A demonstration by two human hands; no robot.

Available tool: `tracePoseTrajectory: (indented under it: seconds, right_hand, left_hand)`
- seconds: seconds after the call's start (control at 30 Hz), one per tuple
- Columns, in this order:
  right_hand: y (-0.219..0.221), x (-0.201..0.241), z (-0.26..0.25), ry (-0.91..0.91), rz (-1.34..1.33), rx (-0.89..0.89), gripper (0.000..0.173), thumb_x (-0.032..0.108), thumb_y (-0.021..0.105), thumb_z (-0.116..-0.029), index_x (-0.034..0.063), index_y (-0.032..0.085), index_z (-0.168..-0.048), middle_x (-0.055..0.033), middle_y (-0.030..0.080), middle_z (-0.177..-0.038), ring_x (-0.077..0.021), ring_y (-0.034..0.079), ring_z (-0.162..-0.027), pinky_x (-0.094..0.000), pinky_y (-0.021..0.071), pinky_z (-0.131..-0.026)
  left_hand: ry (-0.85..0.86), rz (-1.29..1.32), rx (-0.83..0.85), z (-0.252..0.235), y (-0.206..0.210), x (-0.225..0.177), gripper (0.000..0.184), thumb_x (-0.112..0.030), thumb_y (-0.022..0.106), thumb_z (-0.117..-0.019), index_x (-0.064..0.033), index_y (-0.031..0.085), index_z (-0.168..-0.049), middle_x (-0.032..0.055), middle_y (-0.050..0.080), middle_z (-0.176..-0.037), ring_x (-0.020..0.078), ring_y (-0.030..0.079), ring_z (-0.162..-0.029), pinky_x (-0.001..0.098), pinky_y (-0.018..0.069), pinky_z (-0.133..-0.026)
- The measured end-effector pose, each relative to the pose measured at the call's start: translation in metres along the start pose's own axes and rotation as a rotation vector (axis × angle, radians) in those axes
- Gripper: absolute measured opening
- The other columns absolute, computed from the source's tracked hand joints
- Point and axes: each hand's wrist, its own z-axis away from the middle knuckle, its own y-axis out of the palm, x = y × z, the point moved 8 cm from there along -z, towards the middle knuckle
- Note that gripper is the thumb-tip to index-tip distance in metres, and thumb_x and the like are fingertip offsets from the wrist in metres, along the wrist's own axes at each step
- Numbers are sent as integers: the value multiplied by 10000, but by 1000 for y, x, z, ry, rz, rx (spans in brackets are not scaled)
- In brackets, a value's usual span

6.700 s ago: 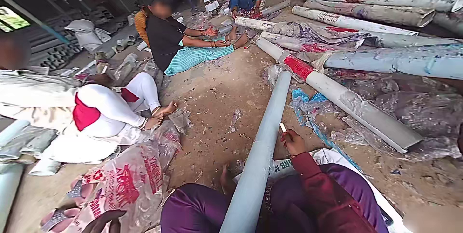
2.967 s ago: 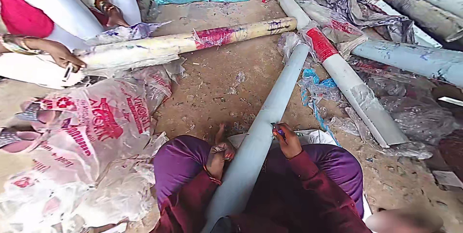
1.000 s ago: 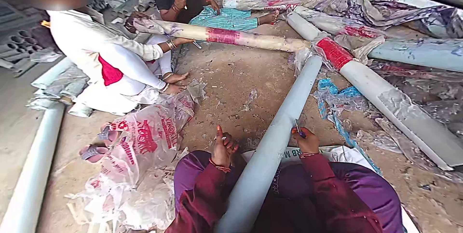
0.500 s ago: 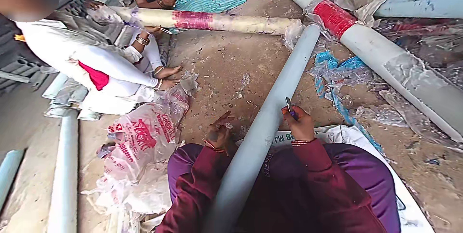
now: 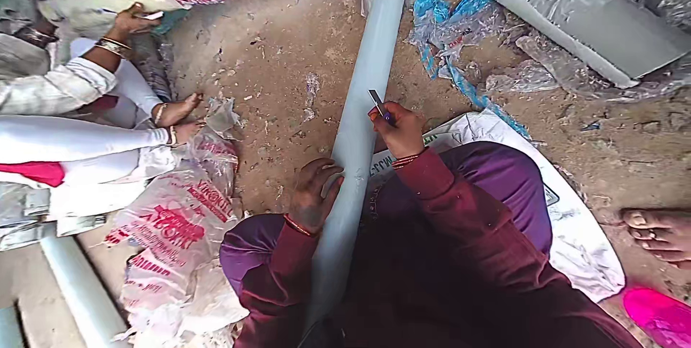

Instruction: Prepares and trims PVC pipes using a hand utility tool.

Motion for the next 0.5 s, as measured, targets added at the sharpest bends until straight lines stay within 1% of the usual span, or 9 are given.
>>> tracePoseTrajectory:
  seconds: [0.07, 0.13, 0.17, 0.2, 0.27, 0.33, 0.4, 0.5]
  right_hand:
    - [1, 1, 0, 2, 12, 5, 153, 126, 613, -984, 17, 708, -1034, -57, 648, -764, -140, 591, -648, -371, 496, -645]
    - [2, 1, 0, 9, 26, 14, 157, 128, 606, -991, 23, 711, -1040, -55, 650, -767, -138, 588, -649, -367, 492, -647]
    - [2, 1, 0, 11, 29, 21, 159, 127, 603, -993, 22, 710, -1045, -58, 654, -775, -142, 594, -657, -370, 496, -655]
    - [3, 2, -1, 9, 28, 26, 158, 126, 600, -995, 23, 708, -1047, -57, 652, -777, -142, 592, -657, -369, 494, -655]
    - [4, 2, -1, 8, 24, 26, 157, 123, 598, -990, 26, 709, -1047, -50, 649, -776, -132, 588, -654, -362, 490, -648]
    - [4, 1, 0, 15, 19, 26, 159, 123, 600, -991, 23, 709, -1048, -52, 651, -781, -132, 592, -658, -360, 493, -649]
    - [5, 1, 0, 18, 21, 29, 163, 131, 600, -994, 24, 708, -1052, -53, 653, -783, -132, 597, -661, -358, 497, -648]
    - [5, 2, 0, 17, 17, 35, 163, 129, 596, -996, 23, 705, -1054, -52, 646, -778, -135, 590, -659, -357, 493, -648]
  left_hand:
    - [72, -92, 29, -5, 9, -20, 247, -240, 655, -959, -48, 788, -1040, 193, 732, -1128, 366, 703, -1051, 460, 562, -921]
    - [91, -196, 24, -8, 15, -31, 228, -234, 671, -949, -57, 794, -1023, 176, 745, -1075, 379, 720, -997, 508, 583, -841]
    - [89, -239, 22, -9, 17, -34, 226, -245, 673, -950, -65, 794, -1014, 168, 745, -1063, 382, 720, -985, 531, 578, -808]
    - [83, -280, 19, -9, 20, -36, 228, -258, 672, -952, -74, 796, -1004, 158, 745, -1057, 382, 718, -984, 545, 572, -785]
    - [91, -369, 2, -9, 24, -42, 218, -265, 664, -952, -94, 798, -969, 131, 751, -1035, 363, 727, -982, 542, 575, -758]
    - [94, -420, -26, -10, 26, -49, 166, -198, 681, -937, -84, 801, -929, 132, 756, -999, 352, 735, -963, 512, 586, -747]
    - [82, -453, -34, -13, 28, -54, 137, -141, 690, -930, -54, 795, -919, 148, 757, -987, 355, 740, -954, 480, 599, -768]
    - [73, -501, -1, -17, 33, -58, 139, -92, 665, -933, 12, 758, -934, 207, 734, -1015, 398, 727, -971, 488, 593, -790]
